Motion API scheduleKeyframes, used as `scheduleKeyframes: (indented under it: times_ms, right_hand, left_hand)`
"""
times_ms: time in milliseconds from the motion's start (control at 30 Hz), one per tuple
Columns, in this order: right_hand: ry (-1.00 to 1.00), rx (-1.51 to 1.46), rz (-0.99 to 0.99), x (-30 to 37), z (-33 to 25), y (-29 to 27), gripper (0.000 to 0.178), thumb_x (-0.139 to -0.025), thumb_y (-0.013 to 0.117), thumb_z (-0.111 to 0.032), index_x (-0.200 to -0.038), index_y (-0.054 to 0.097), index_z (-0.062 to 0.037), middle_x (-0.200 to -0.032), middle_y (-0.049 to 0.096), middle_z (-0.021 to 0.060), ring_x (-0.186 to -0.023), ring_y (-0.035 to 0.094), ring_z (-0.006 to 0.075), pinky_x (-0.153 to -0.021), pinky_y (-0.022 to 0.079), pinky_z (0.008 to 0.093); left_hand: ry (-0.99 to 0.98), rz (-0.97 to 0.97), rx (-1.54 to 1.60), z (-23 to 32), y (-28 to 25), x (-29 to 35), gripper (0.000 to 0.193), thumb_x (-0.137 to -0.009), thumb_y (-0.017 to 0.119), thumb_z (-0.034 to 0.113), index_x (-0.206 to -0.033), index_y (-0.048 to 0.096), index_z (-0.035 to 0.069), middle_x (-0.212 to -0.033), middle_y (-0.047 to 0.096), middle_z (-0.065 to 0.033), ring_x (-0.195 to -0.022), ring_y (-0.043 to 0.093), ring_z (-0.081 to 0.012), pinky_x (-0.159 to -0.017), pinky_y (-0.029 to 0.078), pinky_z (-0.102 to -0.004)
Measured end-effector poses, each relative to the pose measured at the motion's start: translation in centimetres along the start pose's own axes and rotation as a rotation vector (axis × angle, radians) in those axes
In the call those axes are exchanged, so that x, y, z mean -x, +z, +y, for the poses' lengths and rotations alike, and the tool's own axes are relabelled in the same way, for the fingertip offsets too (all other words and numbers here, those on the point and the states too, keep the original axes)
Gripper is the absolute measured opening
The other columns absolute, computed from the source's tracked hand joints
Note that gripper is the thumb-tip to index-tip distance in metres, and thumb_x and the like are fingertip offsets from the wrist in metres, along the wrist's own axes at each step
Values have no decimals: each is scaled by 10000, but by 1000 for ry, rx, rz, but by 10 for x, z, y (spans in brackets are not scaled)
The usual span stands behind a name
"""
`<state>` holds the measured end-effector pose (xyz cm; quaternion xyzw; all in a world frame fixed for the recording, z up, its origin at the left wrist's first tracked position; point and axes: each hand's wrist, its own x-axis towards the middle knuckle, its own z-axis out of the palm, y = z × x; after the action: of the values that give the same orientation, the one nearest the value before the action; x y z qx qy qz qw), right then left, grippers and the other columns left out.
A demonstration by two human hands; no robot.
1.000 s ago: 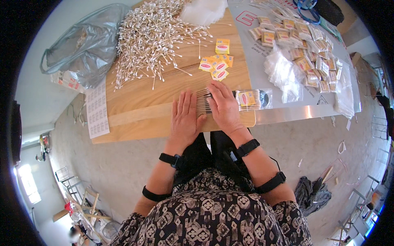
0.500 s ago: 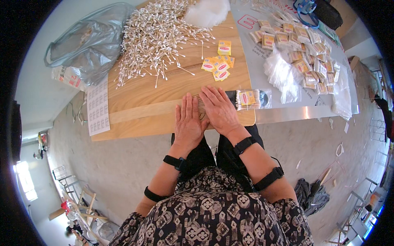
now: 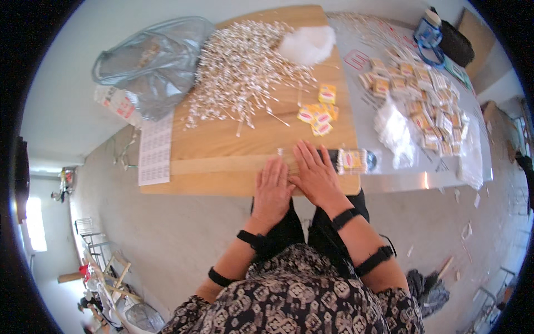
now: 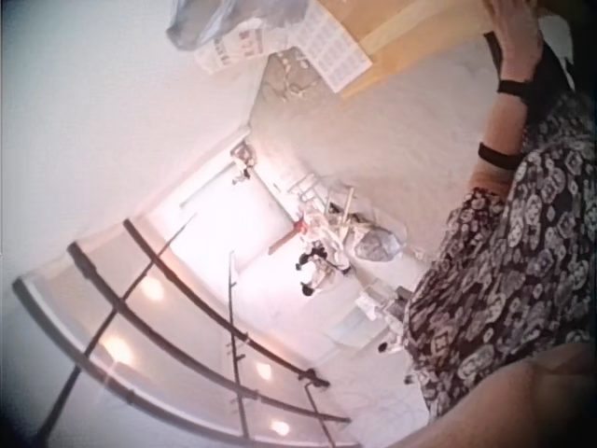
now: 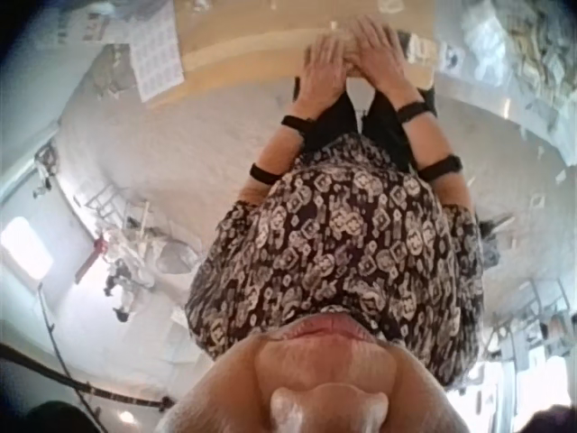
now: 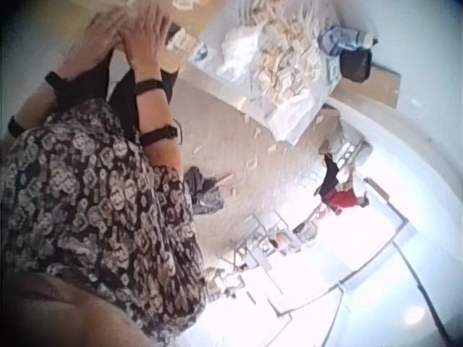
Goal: Packaging cotton swabs into plastic bags and sealing them.
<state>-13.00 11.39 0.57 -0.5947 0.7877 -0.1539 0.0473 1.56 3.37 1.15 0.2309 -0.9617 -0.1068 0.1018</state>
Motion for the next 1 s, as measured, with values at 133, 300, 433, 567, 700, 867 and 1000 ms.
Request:
scheduleKeyframes:
  times_ms: [133,300,433,567,700,867,1000]
  right_hand:
    - [23,21,-45,4,1,-5,747,-899,577,-414,-1471,307,-16,-1551,282,126,-1448,236,273,-1187,133,473]
    - [0,28,-9,7,-1,-5,749,-906,564,-418,-1469,300,-1,-1551,283,132,-1453,227,273,-1189,115,478]
    - [-3,25,2,7,0,-2,753,-909,555,-432,-1470,298,-1,-1547,290,137,-1452,231,276,-1188,117,479]
    - [11,52,-18,6,2,-1,757,-919,539,-448,-1476,286,-1,-1548,291,132,-1451,232,276,-1189,115,478]
    - [21,38,-31,5,2,-2,769,-920,536,-453,-1482,268,-2,-1556,273,129,-1453,227,275,-1192,114,471]
    - [15,89,-69,3,1,-7,758,-917,533,-423,-1489,259,-7,-1563,259,124,-1457,216,270,-1196,107,466]
    - [12,25,-40,4,3,0,708,-916,517,-363,-1486,285,-14,-1568,255,121,-1460,213,265,-1201,99,465]
  left_hand:
    - [-7,151,118,-10,2,-19,318,-861,588,170,-1139,589,17,-1214,567,-147,-1185,502,-351,-964,419,-454]
    - [-6,23,166,-22,-7,-45,117,-795,568,76,-891,608,22,-952,597,-135,-967,580,-331,-833,498,-407]
    - [120,-83,-9,-25,-8,-54,123,-802,565,74,-896,598,1,-950,596,-165,-962,590,-334,-803,524,-403]
    - [182,-8,-74,-17,-5,-46,155,-798,557,72,-925,577,-15,-961,590,-174,-949,597,-327,-785,531,-399]
    - [111,-102,10,-11,-16,-39,183,-798,556,71,-966,560,-1,-1013,582,-167,-977,587,-328,-831,513,-415]
    - [89,2,77,-5,-11,-29,381,-854,565,156,-1199,537,-5,-1264,528,-179,-1190,506,-344,-1016,406,-458]
    - [25,-16,91,-1,3,-20,680,-927,526,387,-1461,318,20,-1546,258,-154,-1429,251,-316,-1150,186,-526]
